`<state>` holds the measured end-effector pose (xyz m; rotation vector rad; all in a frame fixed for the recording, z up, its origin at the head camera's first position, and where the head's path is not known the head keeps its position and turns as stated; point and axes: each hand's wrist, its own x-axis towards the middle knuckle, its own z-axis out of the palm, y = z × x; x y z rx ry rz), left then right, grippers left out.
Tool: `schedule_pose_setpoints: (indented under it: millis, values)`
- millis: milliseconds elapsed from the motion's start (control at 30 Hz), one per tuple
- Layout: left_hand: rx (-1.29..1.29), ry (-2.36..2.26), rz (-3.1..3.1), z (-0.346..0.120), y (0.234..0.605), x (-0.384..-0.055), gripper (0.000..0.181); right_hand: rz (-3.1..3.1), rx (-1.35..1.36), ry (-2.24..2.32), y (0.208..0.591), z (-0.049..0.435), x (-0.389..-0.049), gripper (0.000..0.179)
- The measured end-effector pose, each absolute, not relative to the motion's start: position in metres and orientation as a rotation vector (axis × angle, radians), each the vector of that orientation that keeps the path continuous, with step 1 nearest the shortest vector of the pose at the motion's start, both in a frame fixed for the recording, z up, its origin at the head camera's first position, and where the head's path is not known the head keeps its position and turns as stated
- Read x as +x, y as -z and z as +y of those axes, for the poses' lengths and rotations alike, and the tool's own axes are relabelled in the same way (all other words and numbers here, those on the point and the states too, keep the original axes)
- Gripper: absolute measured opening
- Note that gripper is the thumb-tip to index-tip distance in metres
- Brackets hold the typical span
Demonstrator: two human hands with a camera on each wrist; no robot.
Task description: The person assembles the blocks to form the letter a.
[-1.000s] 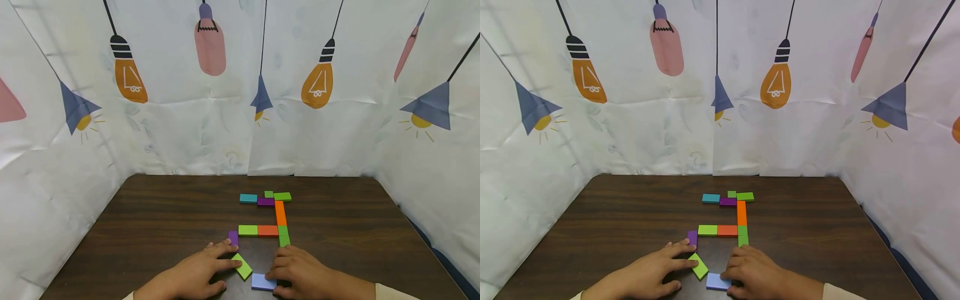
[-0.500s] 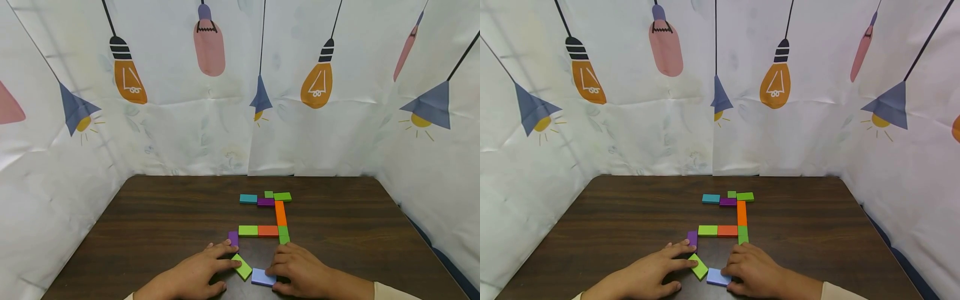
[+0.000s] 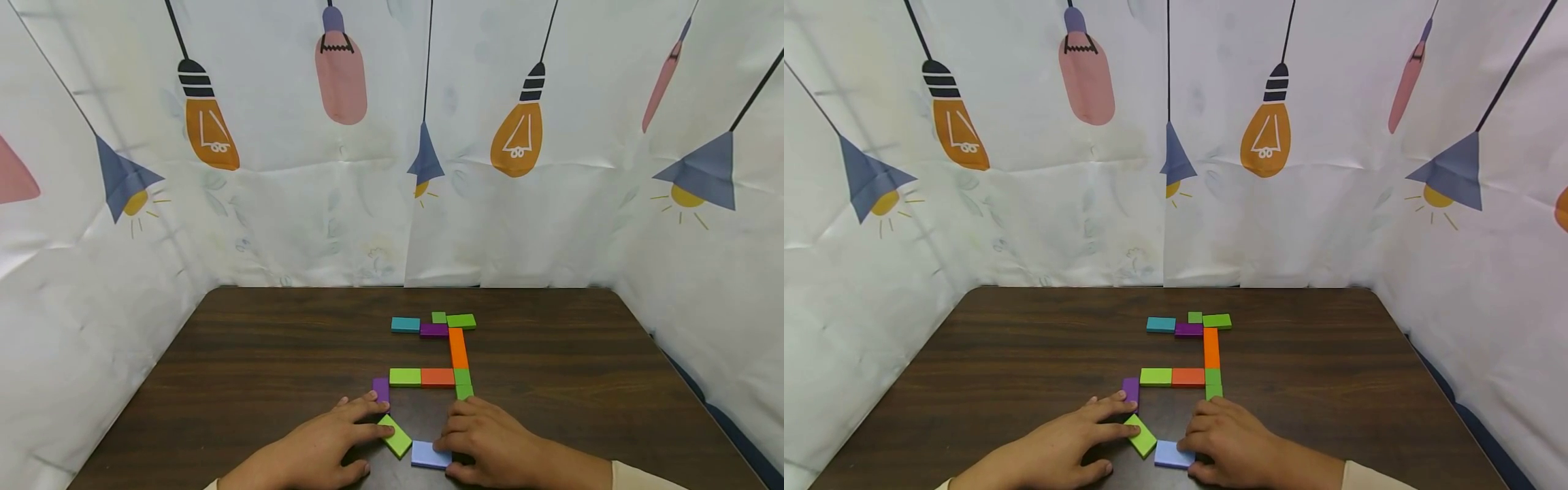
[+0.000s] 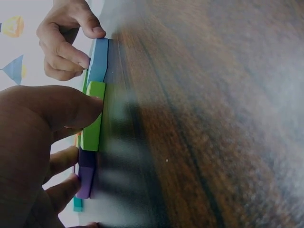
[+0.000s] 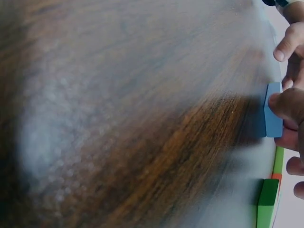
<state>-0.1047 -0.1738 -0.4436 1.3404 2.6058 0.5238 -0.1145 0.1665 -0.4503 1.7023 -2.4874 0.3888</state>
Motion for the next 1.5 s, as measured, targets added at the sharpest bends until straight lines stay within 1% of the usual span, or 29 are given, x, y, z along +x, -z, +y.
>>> schedule_pose_setpoints:
  millis: [767, 1500]
  values:
    - [1.31, -0.512, 2.606, -0.1734, 0.442, -0.1047, 0.051, -2.455, 1.68, -0.339, 0.451, 0.1684, -0.1164, 0.025]
    - [1.332, -0.514, 2.61, -0.1737, 0.4426, -0.1042, 0.05, -2.47, 1.68, -0.339, 0.4498, 0.1699, -0.1176, 0.026]
